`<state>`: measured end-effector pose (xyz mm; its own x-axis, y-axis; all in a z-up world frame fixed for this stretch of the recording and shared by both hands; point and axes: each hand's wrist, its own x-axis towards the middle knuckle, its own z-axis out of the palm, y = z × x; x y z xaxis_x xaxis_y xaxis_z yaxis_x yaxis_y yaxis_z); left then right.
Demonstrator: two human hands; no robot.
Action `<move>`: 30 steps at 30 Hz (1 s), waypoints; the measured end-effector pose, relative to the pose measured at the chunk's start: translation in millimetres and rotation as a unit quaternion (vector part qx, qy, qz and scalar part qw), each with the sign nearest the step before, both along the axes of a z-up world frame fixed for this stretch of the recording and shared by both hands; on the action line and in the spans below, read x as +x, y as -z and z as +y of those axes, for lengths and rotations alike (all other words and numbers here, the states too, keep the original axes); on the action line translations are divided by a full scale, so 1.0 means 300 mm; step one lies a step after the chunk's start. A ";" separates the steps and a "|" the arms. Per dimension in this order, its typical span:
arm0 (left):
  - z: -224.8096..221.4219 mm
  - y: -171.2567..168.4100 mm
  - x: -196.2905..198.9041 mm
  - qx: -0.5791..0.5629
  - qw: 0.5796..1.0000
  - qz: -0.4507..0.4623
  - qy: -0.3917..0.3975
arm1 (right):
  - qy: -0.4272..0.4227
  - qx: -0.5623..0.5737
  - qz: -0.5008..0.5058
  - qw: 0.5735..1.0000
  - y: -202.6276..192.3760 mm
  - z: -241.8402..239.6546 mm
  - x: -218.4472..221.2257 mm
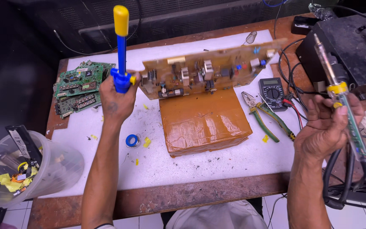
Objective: The person desolders components from a green circuit board using a soldering iron and a blue desoldering pump, then positions a small component on the board using pliers.
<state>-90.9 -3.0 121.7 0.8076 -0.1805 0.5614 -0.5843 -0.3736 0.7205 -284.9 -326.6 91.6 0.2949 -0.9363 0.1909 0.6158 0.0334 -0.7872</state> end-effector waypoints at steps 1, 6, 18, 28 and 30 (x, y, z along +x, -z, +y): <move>0.023 -0.006 -0.029 0.001 1.000 0.000 0.000 | 0.000 0.001 0.000 1.000 0.002 -0.004 -0.004; 0.145 0.059 -0.142 0.083 0.984 0.132 0.091 | 0.058 0.002 -0.002 0.998 -0.014 -0.011 -0.036; 0.219 0.259 -0.387 0.239 0.955 0.018 0.172 | -0.234 -0.243 0.170 0.926 0.111 0.180 0.008; 0.223 0.130 -0.384 0.099 0.935 0.232 0.248 | -0.324 -0.360 0.135 0.864 0.103 0.320 0.053; 0.276 0.194 -0.362 -0.026 0.934 0.249 0.255 | -0.299 -0.407 0.170 0.846 0.094 0.336 0.055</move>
